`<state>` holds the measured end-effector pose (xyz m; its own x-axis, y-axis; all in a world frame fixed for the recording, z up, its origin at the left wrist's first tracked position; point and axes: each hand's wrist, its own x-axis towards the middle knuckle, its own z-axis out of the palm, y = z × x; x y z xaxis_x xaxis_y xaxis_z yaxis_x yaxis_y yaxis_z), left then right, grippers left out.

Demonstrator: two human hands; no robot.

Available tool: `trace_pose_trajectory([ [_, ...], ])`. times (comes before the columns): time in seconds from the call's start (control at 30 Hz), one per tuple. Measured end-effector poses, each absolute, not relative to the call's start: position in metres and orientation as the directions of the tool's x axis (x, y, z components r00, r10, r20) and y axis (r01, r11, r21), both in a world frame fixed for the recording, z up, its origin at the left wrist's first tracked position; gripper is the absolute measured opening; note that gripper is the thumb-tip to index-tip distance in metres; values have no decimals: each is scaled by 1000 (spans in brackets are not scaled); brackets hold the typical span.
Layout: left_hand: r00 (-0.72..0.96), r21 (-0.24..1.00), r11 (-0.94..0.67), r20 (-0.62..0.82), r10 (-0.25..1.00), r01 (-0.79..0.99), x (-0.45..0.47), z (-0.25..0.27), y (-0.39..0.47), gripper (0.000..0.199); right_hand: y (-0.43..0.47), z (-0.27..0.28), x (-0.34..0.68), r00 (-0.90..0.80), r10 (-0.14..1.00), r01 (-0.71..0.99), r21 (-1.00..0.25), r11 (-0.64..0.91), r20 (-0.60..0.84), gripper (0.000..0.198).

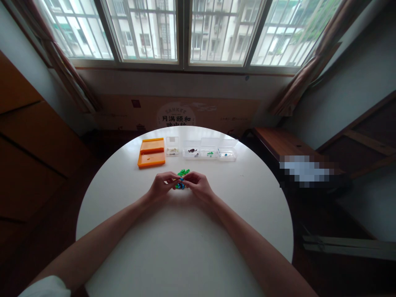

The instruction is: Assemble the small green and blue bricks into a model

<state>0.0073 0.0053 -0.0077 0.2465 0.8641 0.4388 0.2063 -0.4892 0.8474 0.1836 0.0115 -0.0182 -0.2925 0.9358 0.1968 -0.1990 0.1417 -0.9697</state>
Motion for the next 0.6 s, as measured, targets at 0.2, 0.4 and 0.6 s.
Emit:
trace_pose_trajectory([
  [0.2,251,854,-469,415,875,225,7,-6,5,27,12,-19,183,-290,936,-213,-967,138,197,25],
  [0.4,247,852,-467,412,877,238,7,-5,5,28,11,-19,183,-285,938,-195,-970,144,196,26],
  [0.6,235,854,-462,411,881,238,6,-8,6,28,12,-18,183,-290,937,-207,-969,135,193,24],
])
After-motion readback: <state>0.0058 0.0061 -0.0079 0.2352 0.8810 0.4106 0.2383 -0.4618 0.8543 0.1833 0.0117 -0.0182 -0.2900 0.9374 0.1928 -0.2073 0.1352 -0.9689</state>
